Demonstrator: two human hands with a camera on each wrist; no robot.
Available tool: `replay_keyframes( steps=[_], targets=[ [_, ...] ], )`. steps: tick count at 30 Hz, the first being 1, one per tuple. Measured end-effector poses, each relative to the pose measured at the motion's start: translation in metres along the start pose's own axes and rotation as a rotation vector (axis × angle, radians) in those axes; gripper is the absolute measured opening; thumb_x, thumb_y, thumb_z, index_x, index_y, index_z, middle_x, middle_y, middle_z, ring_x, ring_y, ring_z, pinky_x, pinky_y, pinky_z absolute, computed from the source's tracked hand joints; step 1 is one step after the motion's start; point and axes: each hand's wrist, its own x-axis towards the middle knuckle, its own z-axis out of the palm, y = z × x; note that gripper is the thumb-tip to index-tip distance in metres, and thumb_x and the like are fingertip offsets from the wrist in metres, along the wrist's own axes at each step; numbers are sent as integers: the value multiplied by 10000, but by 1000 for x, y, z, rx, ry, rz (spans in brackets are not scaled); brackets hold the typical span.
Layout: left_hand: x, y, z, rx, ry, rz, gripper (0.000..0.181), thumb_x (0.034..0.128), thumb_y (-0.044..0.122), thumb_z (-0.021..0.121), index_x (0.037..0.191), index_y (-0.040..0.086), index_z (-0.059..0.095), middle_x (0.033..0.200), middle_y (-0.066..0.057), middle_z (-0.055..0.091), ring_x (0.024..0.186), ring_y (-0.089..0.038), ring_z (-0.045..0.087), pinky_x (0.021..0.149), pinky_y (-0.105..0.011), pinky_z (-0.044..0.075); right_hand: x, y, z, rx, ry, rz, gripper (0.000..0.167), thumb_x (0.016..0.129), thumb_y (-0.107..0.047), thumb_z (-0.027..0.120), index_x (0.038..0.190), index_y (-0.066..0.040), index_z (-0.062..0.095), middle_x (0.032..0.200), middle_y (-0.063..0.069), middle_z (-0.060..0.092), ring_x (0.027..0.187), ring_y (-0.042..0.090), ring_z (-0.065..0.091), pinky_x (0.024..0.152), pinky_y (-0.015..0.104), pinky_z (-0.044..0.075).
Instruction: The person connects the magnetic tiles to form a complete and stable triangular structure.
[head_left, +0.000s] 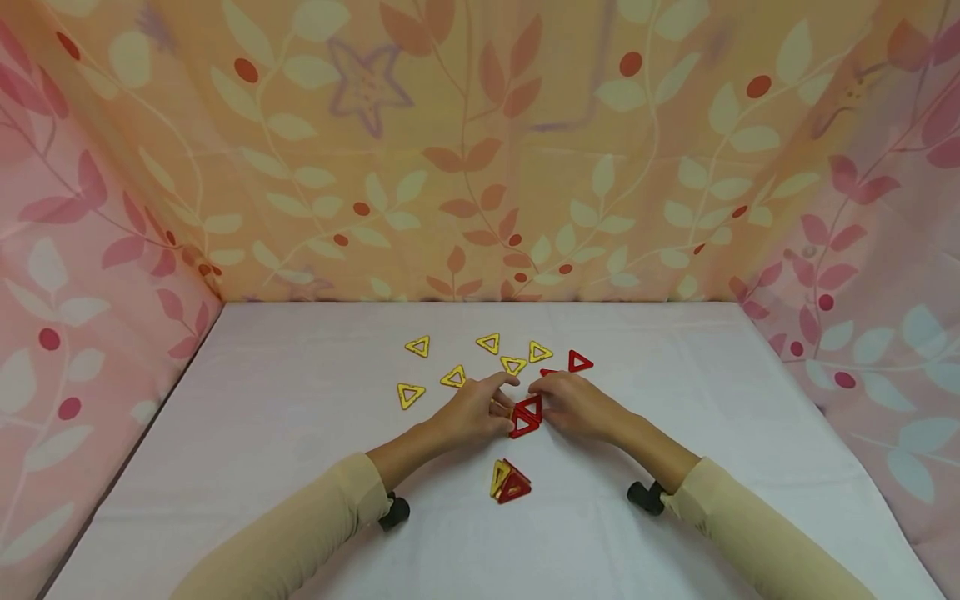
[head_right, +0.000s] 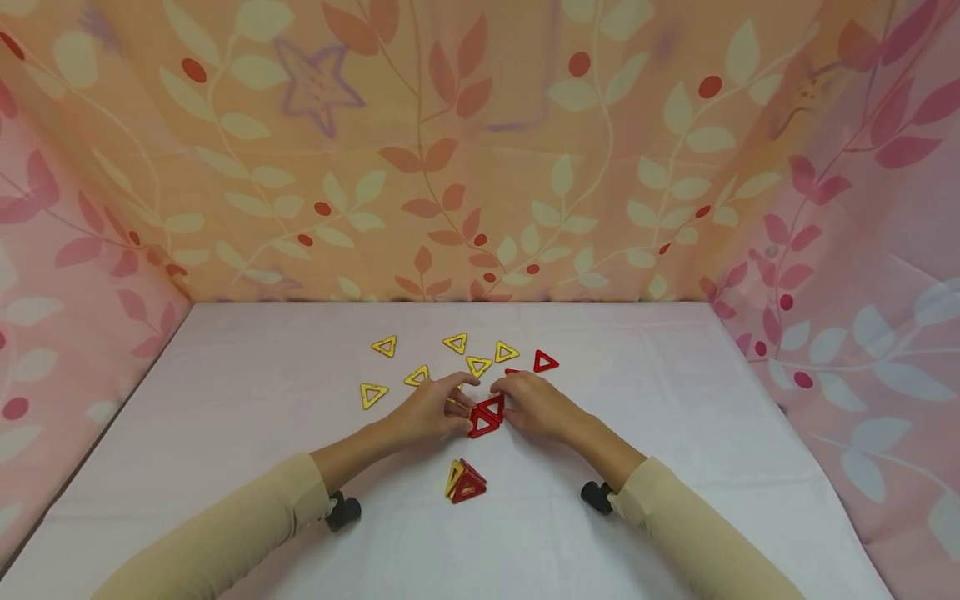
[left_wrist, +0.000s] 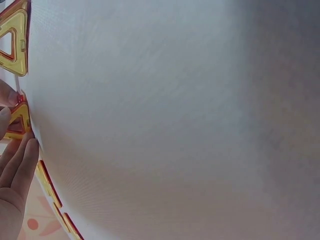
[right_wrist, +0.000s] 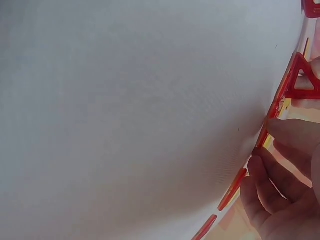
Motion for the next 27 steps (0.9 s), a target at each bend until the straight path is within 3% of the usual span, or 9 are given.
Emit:
replay_keyframes(
  steps=[15, 27],
  targets=[
    [0, 1, -1, -13, -10, 4, 575, 851, 22, 770, 1364, 75, 516, 1050, -57, 728, 919, -109, 697, 796, -232, 553, 2, 1, 3, 45, 33, -8, 328, 861, -72, 750, 1179, -40, 674, 1086, 49, 696, 953, 175, 615, 898, 381, 536],
    [0, 1, -1, -6, -8, 10, 571, 848, 12, 769, 1357, 70, 518, 1035, -57, 729, 915, -112, 698, 794, -232, 552, 1, -2, 7, 51, 80, -2, 460, 774, -213, 862, 1160, -52, 673, 1013, 15, 680, 865, 164, 588, 775, 309, 521]
  ],
)
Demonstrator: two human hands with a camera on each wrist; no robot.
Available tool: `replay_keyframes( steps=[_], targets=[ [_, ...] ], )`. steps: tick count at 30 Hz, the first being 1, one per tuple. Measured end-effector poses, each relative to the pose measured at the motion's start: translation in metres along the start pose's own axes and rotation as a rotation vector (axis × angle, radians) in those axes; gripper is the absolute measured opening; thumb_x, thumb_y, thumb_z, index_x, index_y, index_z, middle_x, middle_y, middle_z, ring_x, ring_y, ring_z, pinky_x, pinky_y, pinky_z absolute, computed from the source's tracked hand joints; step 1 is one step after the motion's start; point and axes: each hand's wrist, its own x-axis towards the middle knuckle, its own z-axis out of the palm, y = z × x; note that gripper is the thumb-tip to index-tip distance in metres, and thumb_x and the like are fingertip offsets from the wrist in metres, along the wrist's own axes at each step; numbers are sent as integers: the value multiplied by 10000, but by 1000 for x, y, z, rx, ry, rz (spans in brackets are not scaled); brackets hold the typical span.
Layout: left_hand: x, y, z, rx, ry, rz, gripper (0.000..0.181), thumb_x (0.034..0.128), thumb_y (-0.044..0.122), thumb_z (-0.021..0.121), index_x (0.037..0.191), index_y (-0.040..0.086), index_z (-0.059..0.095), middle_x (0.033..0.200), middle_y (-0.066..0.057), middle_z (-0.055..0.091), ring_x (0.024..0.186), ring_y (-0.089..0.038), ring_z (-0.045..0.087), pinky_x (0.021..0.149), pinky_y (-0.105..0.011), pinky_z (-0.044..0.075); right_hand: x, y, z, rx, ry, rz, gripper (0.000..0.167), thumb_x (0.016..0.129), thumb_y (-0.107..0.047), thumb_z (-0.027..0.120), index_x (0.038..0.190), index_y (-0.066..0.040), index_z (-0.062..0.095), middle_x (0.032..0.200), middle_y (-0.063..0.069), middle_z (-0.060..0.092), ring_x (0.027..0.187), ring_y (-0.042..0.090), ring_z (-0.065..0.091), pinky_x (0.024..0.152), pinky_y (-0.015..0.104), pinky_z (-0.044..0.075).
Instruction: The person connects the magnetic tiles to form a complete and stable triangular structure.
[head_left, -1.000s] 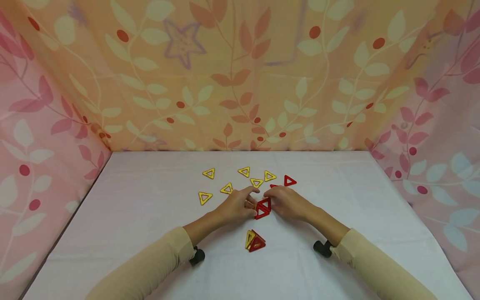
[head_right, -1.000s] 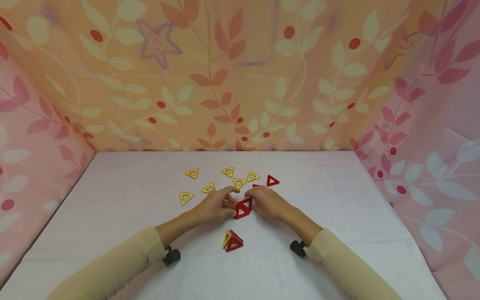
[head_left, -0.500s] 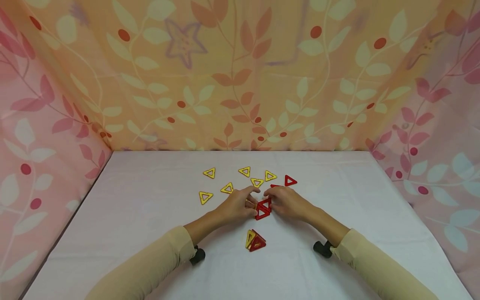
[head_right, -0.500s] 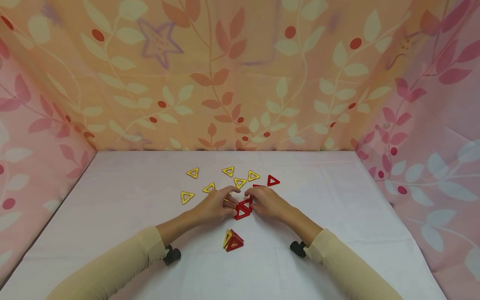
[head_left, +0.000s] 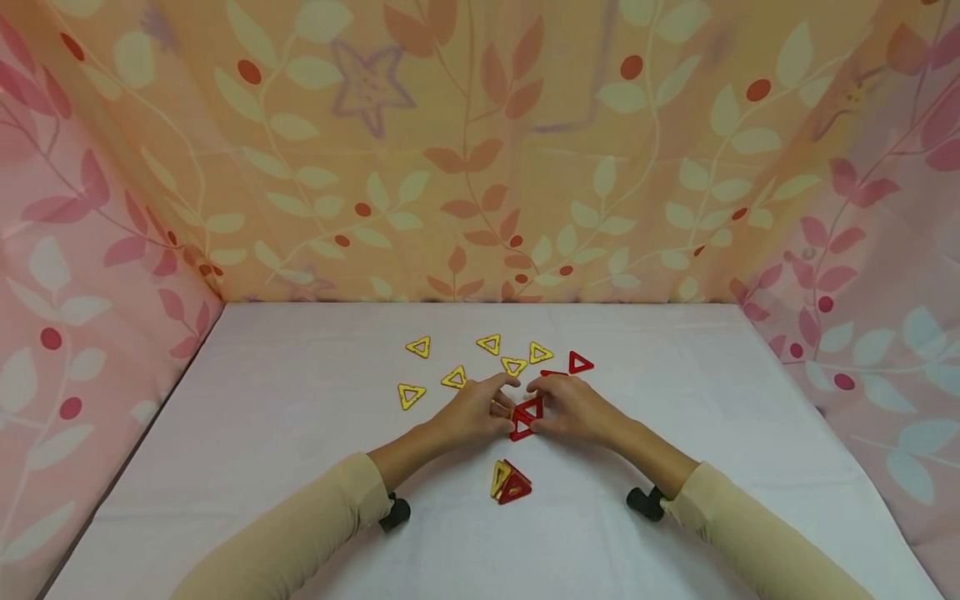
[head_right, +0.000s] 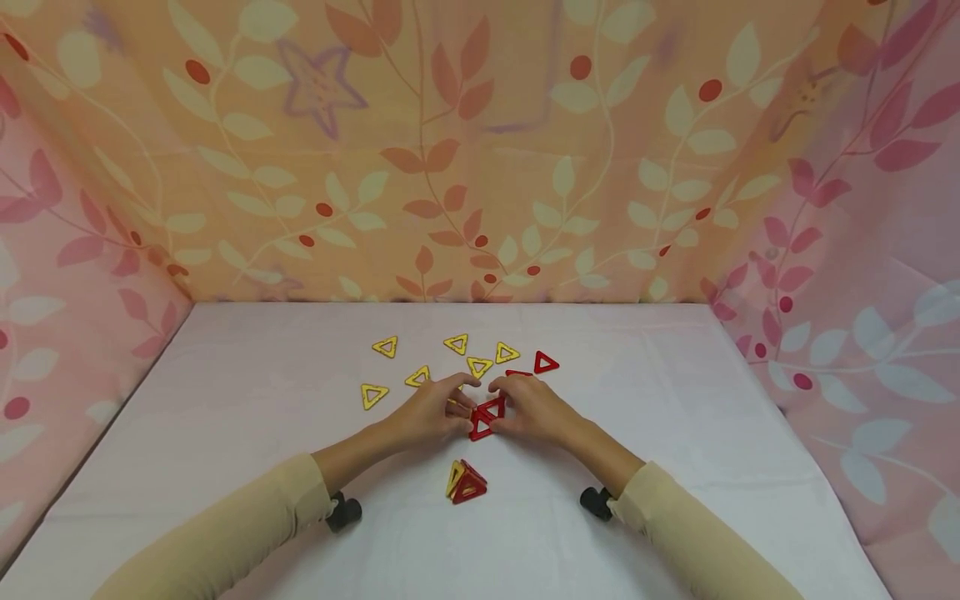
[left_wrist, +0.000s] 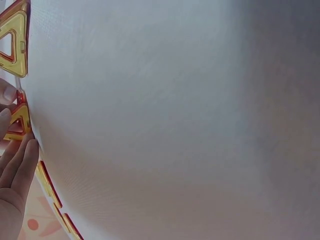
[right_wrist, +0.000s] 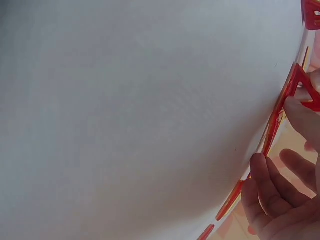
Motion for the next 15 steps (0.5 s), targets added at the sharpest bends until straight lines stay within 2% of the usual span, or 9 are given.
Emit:
replay_keyframes(
  steps=[8, 15],
  targets=[
    [0, -2, 1, -7, 9, 3, 570, 849, 23, 771, 1357, 76, 519, 1031, -51, 727, 915, -121, 699, 794, -236, 555, 0, -3, 2, -10, 13, 19, 461, 762, -208, 875, 1156, -73, 676, 930, 1, 625, 769, 109, 528, 676, 261, 496],
    [-2, -2, 1, -16, 16, 0, 578, 843, 46, 785, 1354, 86, 520, 1032, -45, 726, 916, -132, 701, 802, -251, 559, -3, -7, 2, -29, 27, 18, 447, 769, -197, 870, 1156, -75, 680, 1080, 49, 619, 955, 194, 567, 875, 451, 512]
  ],
)
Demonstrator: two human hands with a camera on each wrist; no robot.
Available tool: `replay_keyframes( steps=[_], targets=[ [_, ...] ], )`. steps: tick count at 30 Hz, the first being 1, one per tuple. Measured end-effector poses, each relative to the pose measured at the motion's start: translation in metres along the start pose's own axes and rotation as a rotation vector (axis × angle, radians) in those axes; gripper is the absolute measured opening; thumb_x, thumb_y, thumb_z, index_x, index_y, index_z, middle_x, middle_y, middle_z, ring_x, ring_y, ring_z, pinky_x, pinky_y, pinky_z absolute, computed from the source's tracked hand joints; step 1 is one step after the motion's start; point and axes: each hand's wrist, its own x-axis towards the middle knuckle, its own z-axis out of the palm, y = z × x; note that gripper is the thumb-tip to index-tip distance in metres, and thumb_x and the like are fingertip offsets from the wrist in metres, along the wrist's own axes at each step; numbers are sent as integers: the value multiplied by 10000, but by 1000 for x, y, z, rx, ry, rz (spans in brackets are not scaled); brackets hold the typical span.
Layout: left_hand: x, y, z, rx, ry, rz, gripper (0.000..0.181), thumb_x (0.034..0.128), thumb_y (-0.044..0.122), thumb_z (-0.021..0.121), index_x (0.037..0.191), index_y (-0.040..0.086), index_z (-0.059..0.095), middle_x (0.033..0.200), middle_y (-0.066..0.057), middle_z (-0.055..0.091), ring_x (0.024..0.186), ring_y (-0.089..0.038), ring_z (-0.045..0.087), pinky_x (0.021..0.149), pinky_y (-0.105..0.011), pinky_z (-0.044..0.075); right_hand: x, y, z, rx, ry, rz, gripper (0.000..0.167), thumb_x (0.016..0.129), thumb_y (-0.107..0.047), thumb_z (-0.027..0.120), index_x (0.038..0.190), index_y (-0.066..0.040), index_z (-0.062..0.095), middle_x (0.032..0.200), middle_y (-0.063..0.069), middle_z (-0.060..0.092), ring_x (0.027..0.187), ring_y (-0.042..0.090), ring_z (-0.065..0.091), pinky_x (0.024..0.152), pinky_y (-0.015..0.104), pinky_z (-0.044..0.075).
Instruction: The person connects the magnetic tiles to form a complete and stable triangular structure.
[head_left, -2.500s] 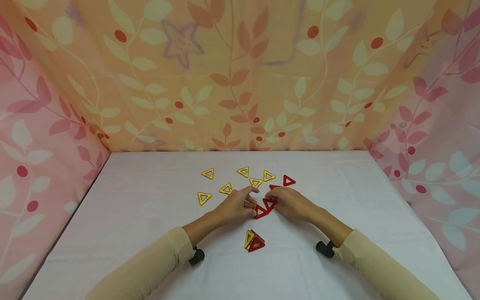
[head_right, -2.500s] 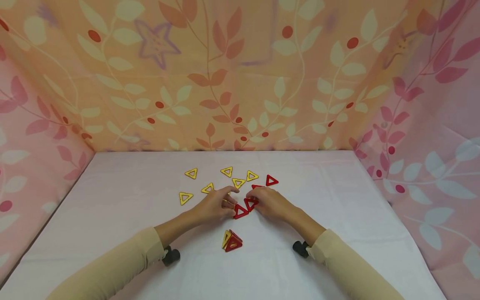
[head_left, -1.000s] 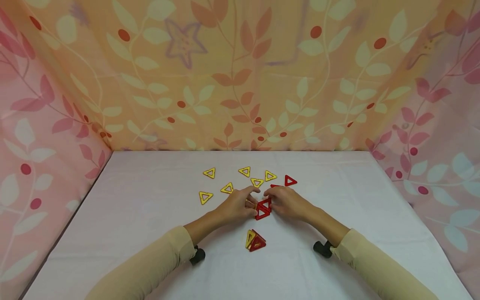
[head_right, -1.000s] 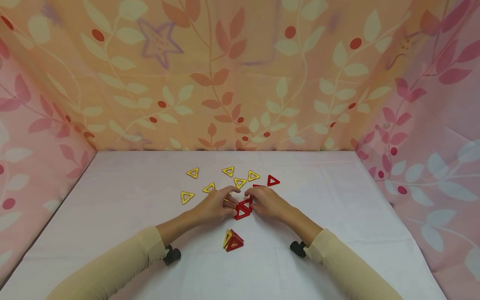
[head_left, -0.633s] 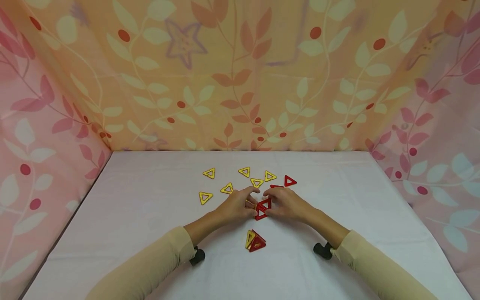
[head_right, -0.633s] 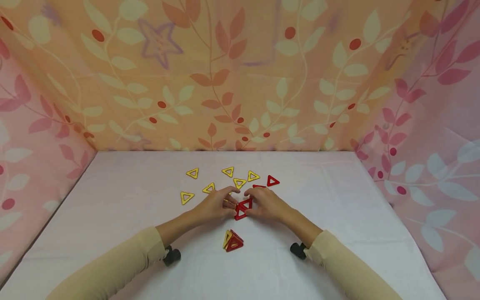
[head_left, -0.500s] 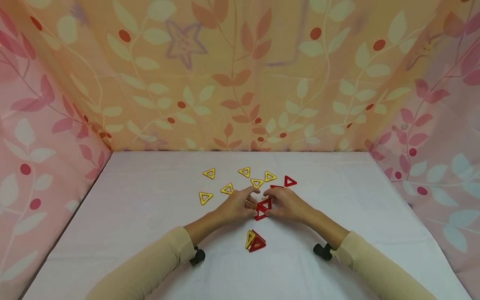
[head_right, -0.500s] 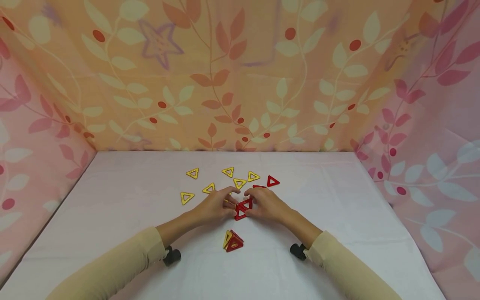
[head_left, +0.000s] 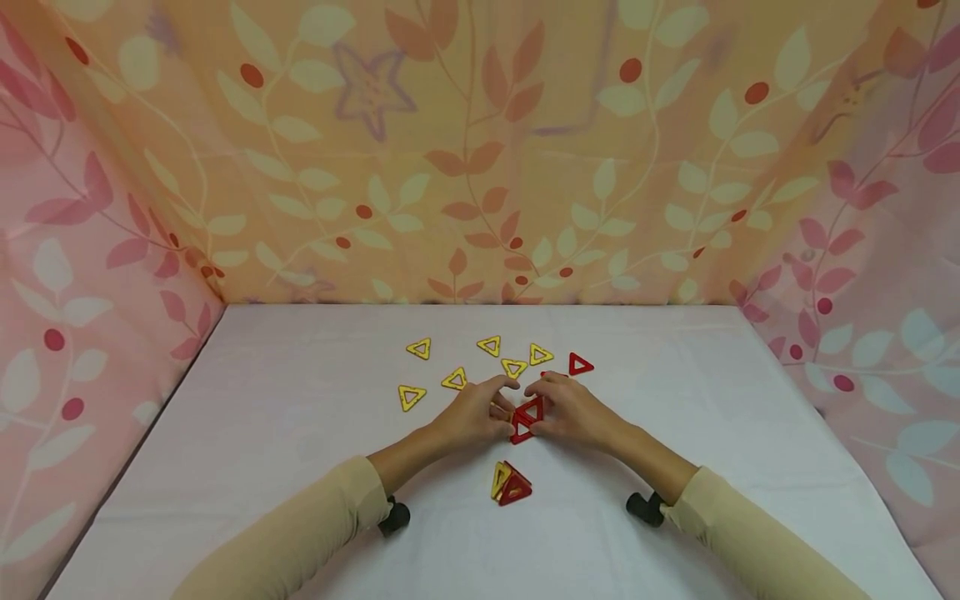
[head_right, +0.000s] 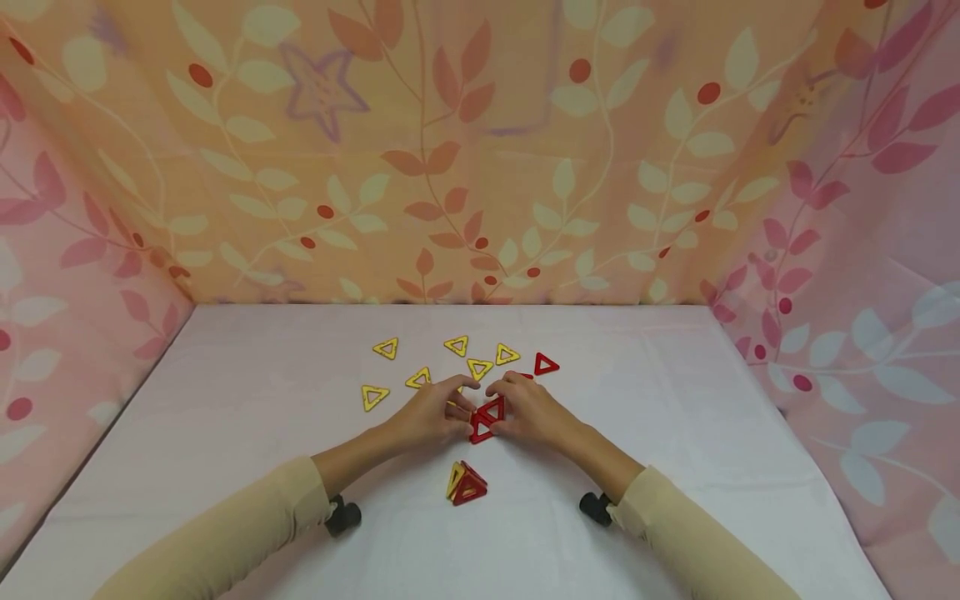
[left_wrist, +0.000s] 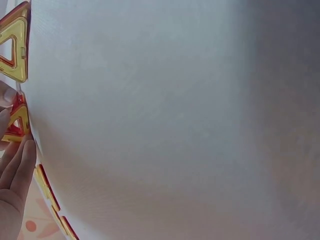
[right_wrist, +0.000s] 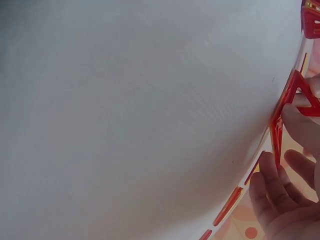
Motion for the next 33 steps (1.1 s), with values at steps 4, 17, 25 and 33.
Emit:
replay_keyframes(
  steps=[4, 17, 25, 33],
  targets=[
    [0, 1, 0, -7, -2, -4, 590, 844, 46, 785, 1365, 81, 510, 1040, -47, 722, 907, -126, 700, 799, -253, 560, -1, -1, -1, 7, 8, -24, 414, 777, -129, 853, 1149, -63, 682, 1022, 41, 589, 862, 160, 540, 798, 372, 513],
    [-1, 1, 0, -4, 4, -40, 612, 842, 87, 799, 1379, 96, 506, 1036, -36, 702, 895, -117, 682, 797, -260, 560, -2, 2, -5, 67, 3, -66, 380, 807, -36, 812, 1160, -41, 673, 943, 22, 593, 813, 120, 535, 720, 247, 518],
    [-1, 0, 0, 0, 5, -43, 610, 842, 80, 794, 1380, 91, 506, 1033, -29, 700, 894, -105, 683, 797, -257, 560, 0, 3, -6, 120, -11, -77, 340, 828, 12, 769, 1152, -30, 672, 898, 11, 597, 814, 128, 547, 738, 253, 527],
    [-1, 0, 0, -6, 4, -34, 613, 833, 72, 800, 1372, 90, 509, 1031, -28, 700, 899, -106, 680, 798, -254, 559, 1, 0, -8, 195, -90, -10, 329, 861, -36, 759, 1174, -30, 660, 890, -31, 692, 792, 80, 613, 745, 229, 545]
  ],
)
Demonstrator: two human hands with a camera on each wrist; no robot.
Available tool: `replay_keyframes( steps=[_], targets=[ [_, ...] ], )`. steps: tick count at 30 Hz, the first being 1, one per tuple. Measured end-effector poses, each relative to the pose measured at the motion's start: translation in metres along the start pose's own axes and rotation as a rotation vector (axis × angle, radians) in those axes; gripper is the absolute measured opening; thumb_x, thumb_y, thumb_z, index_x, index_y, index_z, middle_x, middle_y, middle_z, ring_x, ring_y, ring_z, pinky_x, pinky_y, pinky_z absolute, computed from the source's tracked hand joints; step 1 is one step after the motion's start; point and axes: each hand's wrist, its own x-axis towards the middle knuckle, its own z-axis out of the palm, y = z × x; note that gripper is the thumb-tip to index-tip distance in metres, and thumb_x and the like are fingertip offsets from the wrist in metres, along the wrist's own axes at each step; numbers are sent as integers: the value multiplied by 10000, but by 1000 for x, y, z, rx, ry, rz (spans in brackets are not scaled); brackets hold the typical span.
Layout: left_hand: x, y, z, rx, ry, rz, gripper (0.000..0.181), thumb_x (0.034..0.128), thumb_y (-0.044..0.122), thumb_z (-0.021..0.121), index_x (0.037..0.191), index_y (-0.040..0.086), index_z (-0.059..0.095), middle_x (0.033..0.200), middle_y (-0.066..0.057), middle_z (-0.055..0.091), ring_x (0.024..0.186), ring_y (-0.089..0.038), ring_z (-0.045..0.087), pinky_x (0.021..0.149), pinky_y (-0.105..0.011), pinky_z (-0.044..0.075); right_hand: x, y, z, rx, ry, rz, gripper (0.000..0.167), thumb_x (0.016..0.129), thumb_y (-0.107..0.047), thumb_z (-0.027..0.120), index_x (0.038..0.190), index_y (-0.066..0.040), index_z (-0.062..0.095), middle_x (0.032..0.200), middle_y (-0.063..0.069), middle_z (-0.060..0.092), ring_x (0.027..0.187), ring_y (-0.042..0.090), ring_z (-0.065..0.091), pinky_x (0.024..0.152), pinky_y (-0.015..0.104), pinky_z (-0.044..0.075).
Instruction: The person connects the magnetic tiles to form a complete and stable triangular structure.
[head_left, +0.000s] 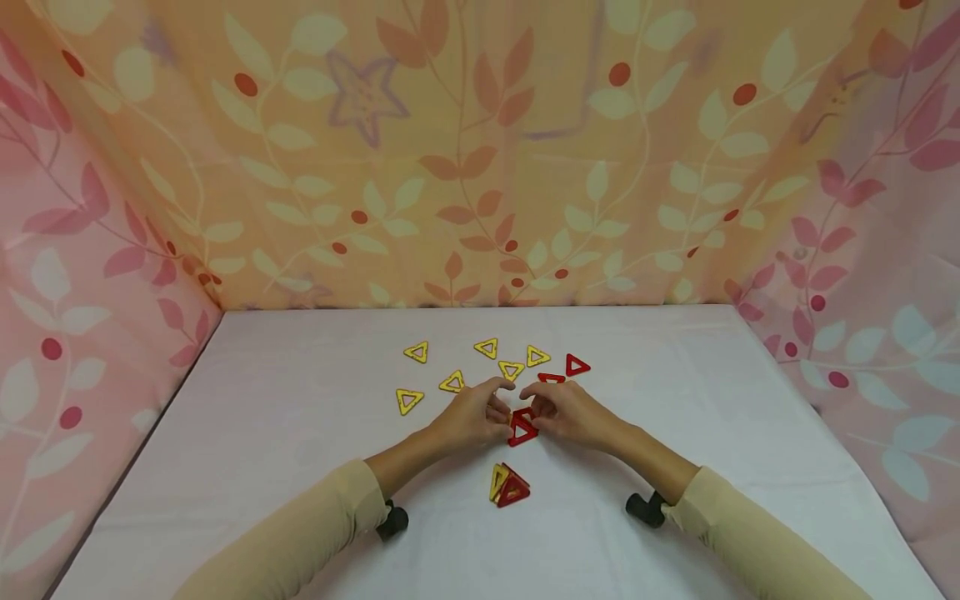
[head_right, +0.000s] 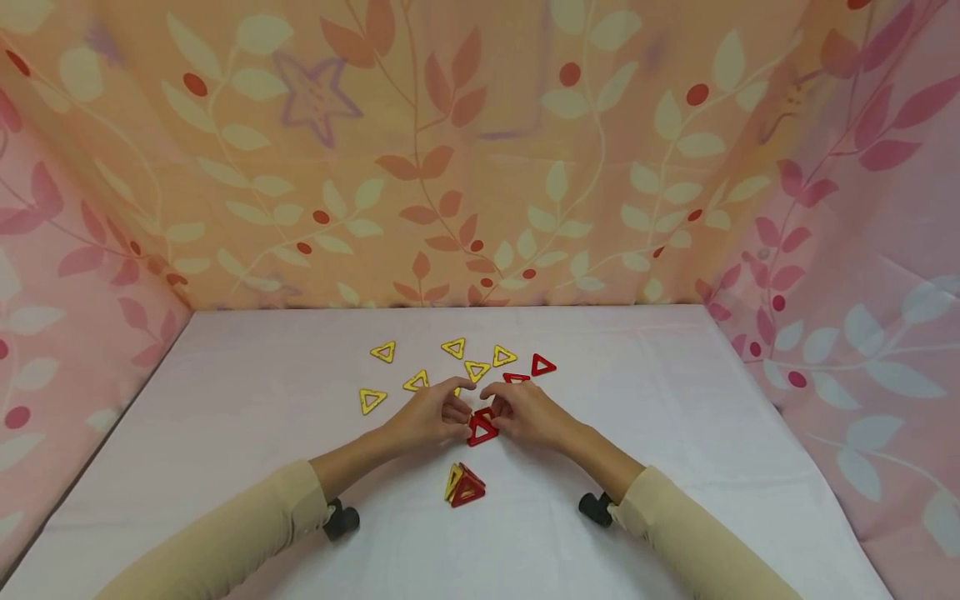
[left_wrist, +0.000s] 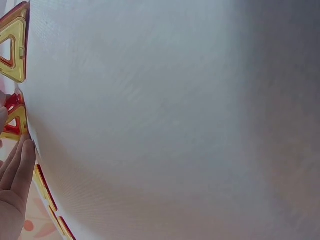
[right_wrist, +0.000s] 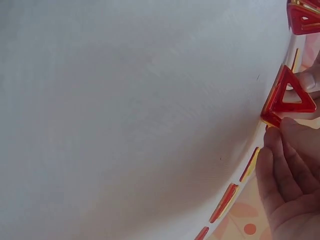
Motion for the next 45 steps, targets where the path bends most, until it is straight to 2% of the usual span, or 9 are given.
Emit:
replay_keyframes(
  steps=[6, 11, 31, 45],
  targets=[
    [0, 0, 1, -16, -1, 7, 627, 823, 48, 803, 1376, 69, 507, 1015, -30, 706, 889, -103, 687, 791, -248, 557, -1, -1, -1, 7, -25, -18, 181, 868, -37, 751, 1044, -47, 708, 883, -35, 707, 795, 66, 641, 754, 252, 555],
    [1, 0, 1, -9, 3, 14, 632, 819, 57, 810, 1375, 73, 510, 1018, -36, 706, 893, -105, 688, 784, -233, 554, -1, 1, 0, 17, -42, -17, 141, 877, -52, 748, 1013, -54, 713, 870, -38, 710, 781, 51, 641, 750, 244, 554],
    [1, -1, 1, 31, 12, 39, 631, 821, 104, 822, 1370, 76, 512, 1021, -35, 708, 920, -137, 695, 767, -208, 547, 0, 0, 1, 8, -65, -17, 155, 895, -107, 742, 1047, -93, 716, 894, -56, 700, 791, 47, 619, 761, 240, 546],
    [1, -1, 1, 28, 10, 17, 638, 820, 111, 825, 1379, 94, 517, 1007, -21, 699, 910, -129, 676, 771, -221, 548, -1, 3, 4, -33, -72, -7, 160, 885, -99, 749, 1043, -99, 720, 876, -89, 672, 782, 52, 593, 748, 243, 534]
  ],
)
